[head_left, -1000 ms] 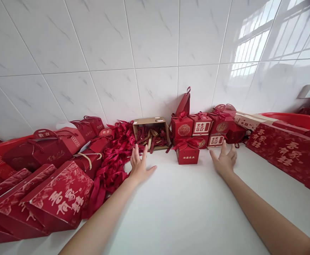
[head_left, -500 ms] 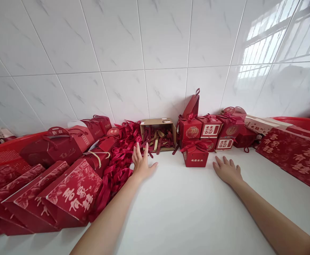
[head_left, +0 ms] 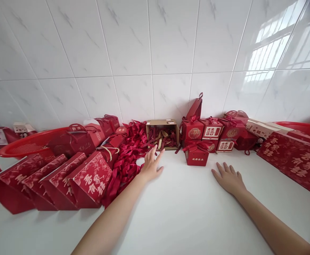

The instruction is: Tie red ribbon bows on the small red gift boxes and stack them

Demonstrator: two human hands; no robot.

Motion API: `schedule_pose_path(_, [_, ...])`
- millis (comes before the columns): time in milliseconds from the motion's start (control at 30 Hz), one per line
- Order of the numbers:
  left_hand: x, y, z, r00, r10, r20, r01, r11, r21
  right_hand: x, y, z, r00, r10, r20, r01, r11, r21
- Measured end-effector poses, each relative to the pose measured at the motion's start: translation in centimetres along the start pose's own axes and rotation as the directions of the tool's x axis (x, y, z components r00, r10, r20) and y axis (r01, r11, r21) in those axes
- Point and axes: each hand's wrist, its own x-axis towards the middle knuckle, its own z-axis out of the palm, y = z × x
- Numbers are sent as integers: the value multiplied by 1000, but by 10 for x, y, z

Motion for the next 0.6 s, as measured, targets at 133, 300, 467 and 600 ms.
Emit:
schedule_pose_path(133, [-15, 28, -3, 998, 30, 54, -32, 999, 23, -2, 2, -2, 1000, -12, 10, 11, 1000, 10])
schedule_pose_path(300, [-45, 69, -14, 990, 68, 124, -74, 996, 47, -4, 4, -4, 999, -33, 29, 32, 999, 36])
schedule_pose_path(467, [-54, 103, -44, 974, 51, 221, -76, 992, 104, -7, 5, -5, 999, -51, 16, 50, 996, 80])
schedule_pose_path(600, [-66, 113, -95, 948, -197, 251, 135, 960, 245, -8, 5, -3, 998, -60, -16, 62, 987, 149])
